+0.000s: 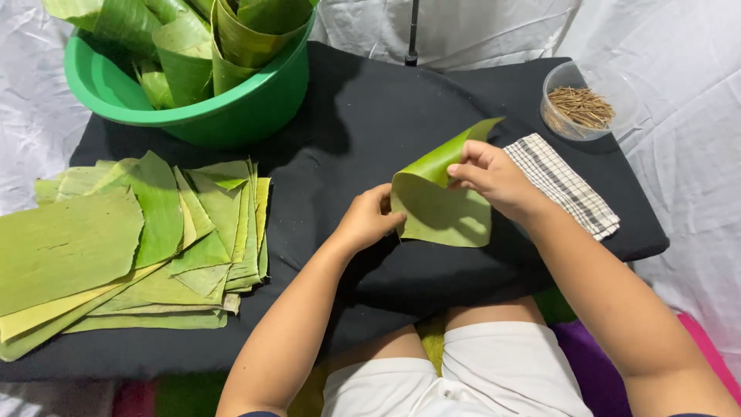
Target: Cleaning banana leaves with a cloth and rolling them into cone shapes secured with small sticks.
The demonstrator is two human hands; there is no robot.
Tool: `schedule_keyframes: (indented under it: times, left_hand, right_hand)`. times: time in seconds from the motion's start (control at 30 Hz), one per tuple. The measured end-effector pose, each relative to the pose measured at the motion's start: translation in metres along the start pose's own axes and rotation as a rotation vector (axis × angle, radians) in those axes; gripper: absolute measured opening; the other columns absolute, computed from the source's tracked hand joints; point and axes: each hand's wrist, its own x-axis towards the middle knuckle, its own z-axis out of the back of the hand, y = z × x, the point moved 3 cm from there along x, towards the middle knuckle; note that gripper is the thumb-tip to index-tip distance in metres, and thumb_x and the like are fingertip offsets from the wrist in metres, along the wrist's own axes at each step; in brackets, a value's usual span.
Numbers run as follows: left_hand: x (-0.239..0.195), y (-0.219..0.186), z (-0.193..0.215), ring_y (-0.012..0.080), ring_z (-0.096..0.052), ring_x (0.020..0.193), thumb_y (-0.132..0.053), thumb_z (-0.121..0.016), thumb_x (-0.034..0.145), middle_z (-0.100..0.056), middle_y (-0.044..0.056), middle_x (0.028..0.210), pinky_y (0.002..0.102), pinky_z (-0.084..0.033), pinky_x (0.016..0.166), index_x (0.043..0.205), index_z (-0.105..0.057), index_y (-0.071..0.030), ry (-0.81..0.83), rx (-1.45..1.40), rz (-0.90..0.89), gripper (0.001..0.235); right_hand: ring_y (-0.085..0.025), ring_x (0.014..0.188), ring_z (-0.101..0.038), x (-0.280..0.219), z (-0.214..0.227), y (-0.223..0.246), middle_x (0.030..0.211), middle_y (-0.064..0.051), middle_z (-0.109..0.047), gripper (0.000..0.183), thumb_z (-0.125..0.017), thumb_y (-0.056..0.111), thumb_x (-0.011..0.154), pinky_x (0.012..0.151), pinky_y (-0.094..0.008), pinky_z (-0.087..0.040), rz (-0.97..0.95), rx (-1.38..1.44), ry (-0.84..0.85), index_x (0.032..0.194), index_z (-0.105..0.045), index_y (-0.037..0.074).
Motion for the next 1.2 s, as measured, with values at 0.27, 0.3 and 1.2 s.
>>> schedule_keyframes:
  times: [0.27, 0.3, 1.2]
  left_hand:
    - [-0.006, -0.022, 0.017, 0.0136, -0.062, 0.072, -0.006, -0.053, 0.086, -0.07, 0.009, 0.084, 0.028, -0.056, 0.065, 0.125, -0.071, -0.001, -0.075, -0.311, 0.067, 0.044]
    - [-0.009, -0.028, 0.019, 0.0094, -0.056, 0.065, -0.005, -0.049, 0.086, -0.065, 0.007, 0.077, 0.021, -0.053, 0.059, 0.126, -0.069, 0.004, -0.076, -0.405, 0.103, 0.045]
    - [-0.015, -0.041, 0.013, 0.0327, -0.072, 0.107, -0.009, -0.064, 0.095, -0.071, 0.018, 0.121, 0.046, -0.062, 0.092, 0.161, -0.032, -0.016, 0.022, 0.149, -0.194, 0.074]
  right_hand:
    - [-0.027, 0.102, -0.07, -0.018, 0.02, 0.021, 0.098, -0.012, -0.072, 0.009, -0.073, 0.002, 0.092, 0.095, -0.042, -0.053, 0.492, -0.594, 0.02, 0.091, -0.064, 0.001]
    - [-0.032, 0.11, -0.07, -0.022, 0.018, 0.024, 0.105, -0.014, -0.073, 0.011, -0.076, 0.003, 0.09, 0.098, -0.044, -0.052, 0.607, -0.723, 0.015, 0.089, -0.065, 0.001]
    - [-0.024, 0.055, -0.07, -0.038, -0.024, 0.002, 0.076, -0.024, -0.07, 0.031, -0.057, -0.004, 0.087, 0.047, -0.028, -0.057, -0.094, 0.02, 0.012, 0.118, -0.058, -0.004]
